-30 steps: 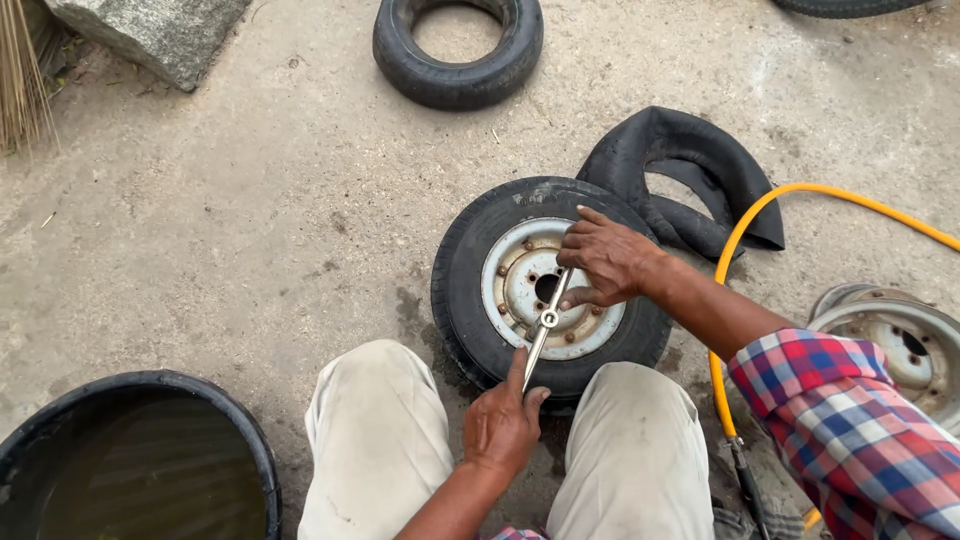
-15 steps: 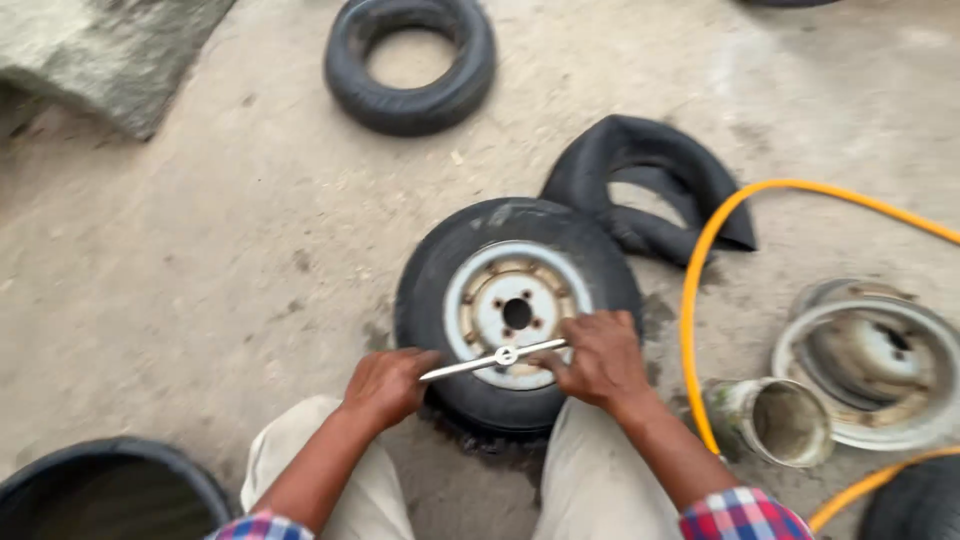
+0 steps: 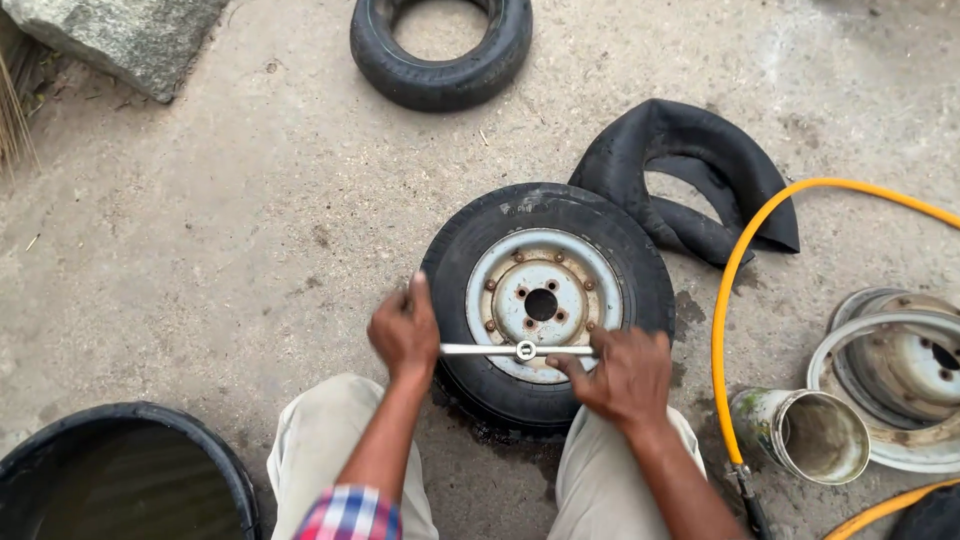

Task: Replacing a tire and tube on a small vehicle wheel.

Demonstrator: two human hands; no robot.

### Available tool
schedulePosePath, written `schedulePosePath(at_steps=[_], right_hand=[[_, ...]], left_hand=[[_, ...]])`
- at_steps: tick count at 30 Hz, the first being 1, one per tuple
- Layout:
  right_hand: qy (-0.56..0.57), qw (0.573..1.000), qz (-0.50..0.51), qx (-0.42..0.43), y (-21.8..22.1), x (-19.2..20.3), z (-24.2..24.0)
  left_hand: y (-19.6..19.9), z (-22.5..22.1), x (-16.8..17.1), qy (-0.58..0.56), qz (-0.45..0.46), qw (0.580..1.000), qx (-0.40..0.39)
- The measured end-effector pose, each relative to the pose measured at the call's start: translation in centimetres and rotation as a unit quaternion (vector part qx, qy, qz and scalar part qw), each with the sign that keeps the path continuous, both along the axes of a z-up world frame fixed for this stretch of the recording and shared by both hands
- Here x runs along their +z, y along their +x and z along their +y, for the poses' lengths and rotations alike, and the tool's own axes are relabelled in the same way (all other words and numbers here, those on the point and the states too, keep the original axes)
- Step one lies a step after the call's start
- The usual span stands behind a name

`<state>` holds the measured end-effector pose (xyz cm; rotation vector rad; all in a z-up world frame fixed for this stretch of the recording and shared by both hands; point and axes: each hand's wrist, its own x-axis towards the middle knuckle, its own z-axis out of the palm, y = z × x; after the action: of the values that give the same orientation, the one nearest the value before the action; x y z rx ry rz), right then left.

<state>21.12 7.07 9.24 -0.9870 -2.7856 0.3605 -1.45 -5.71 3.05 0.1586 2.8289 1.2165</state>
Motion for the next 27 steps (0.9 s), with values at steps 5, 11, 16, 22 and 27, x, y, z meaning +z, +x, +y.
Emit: schedulePosePath(at_steps=[5, 11, 16, 22, 27], right_hand=[[-0.071, 0.979, -0.089, -0.167, 1.9, 0.6, -2.1], [-0.228, 0.958, -0.174, -0.027, 2.0, 1.9, 1.5], [-0.247, 0.952, -0.184, 0.0, 2.2, 0.1, 0.4], [-0.232, 0.95, -0.164, -0.126, 1.5, 0.6, -1.9], [-0.227, 0.956, -0.114, -0.147, 2.1, 0.9, -2.0]], left_hand=[[-3.1, 4.7, 0.2, 0.017, 0.053, 0.99, -0.132], [-2.3, 4.2, 1.0, 0.043, 0.0, 0.997, -0.066], [-3.3, 4.3, 0.3, -0.004, -0.061, 0.997, -0.057], [-3.9, 5.7, 1.3, -0.036, -0.059, 0.984, -0.167], [-3.8, 6.7, 2.9, -0.096, -0.05, 0.97, -0.216]])
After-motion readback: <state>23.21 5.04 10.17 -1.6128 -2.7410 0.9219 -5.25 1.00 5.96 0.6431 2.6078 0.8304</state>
